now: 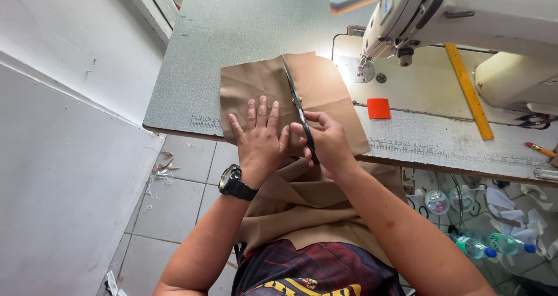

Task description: The person cuts a piece of brown fabric using scissors, then measures and marks it with a ruler and a red marker. They continue to trim the fabric along the marked lines and fold the edges.

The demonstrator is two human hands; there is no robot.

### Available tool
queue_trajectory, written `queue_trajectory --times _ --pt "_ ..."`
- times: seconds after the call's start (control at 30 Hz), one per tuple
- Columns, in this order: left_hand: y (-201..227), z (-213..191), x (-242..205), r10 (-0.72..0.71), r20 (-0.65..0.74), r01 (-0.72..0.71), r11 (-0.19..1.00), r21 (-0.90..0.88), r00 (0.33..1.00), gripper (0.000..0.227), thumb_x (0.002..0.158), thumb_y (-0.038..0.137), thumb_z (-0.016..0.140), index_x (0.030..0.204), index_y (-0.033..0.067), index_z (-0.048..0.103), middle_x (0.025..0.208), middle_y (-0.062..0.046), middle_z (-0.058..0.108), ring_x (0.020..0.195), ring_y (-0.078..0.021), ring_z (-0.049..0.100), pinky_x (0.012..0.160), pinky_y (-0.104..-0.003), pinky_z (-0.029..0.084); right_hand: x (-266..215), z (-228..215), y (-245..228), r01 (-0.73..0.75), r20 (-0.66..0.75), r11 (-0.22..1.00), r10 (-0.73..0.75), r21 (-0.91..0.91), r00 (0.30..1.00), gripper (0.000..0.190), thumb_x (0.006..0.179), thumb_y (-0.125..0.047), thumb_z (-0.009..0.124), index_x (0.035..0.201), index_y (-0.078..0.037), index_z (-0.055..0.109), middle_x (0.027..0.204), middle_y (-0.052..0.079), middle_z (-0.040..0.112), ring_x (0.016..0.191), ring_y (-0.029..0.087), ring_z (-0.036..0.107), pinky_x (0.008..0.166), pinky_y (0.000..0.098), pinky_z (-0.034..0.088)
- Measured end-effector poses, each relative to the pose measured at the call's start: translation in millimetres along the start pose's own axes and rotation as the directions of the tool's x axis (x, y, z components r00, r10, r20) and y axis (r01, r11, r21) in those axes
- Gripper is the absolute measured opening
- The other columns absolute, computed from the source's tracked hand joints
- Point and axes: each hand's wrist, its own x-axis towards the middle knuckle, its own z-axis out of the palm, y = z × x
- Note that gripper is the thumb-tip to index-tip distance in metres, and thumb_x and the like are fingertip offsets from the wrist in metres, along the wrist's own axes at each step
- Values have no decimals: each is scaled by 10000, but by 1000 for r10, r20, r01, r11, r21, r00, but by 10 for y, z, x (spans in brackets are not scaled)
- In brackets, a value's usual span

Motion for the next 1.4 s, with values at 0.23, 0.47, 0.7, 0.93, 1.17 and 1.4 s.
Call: queue_trajectory --times 0.23,0.47,0.7,0.93,1.17,1.4 --pt "-32 43 6 18 -31 -16 999 42 999 617 1009 502 492 1528 168 490 1608 -156 431 1511 -361 333 1143 -771 141 276 -43 85 39 31 999 -40 27 999 533 818 -91 836 1282 28 601 620 125 566 322 172 520 224 309 391" --pt "-390 39 426 24 89 -30 997 67 996 646 946 532 532 1506 210 521 1611 -123 442 1500 -354 369 1093 -811 213 225 -16 -132 118 91 990 -125 76 988 488 854 -63 786 1282 41 574 628 144 566 311 186 516 202 316 387" --pt "399 -70 619 394 62 -392 919 -40 917 663 965 556 569 1436 91 589 1530 -140 538 1493 -333 399 1165 -651 296 -960 -1028 -180 188 188 982 -181 -23 965 645 688 32 873 1296 11 660 666 126 656 359 167 568 270 257 464" --pt "1419 -712 601 429 113 -344 833 -432 896 56 960 178 613 921 139 618 844 -33 672 774 -250 596 748 -400 426 -2328 -3027 -427 553 398 745 -410 -373 821 671 821 -463 829 1359 -103 655 971 2 722 702 125 627 622 283 491" --pt "3501 -1056 798 446 554 216 609 -763 703 113 973 225 544 953 132 606 816 -4 592 684 -118 563 546 -296 512 -3158 -4046 -105 820 -444 566 -758 -82 478 775 840 -168 786 1523 -11 454 891 218 613 574 194 613 510 251 581" --pt "5383 -502 1164 469 631 429 471 -771 618 195 995 145 415 1008 36 576 909 -137 626 678 -253 685 434 -322 608 -3360 -4323 -126 669 -717 704 -592 -238 369 650 931 -381 672 1539 -271 472 900 103 508 518 125 456 425 234 389"
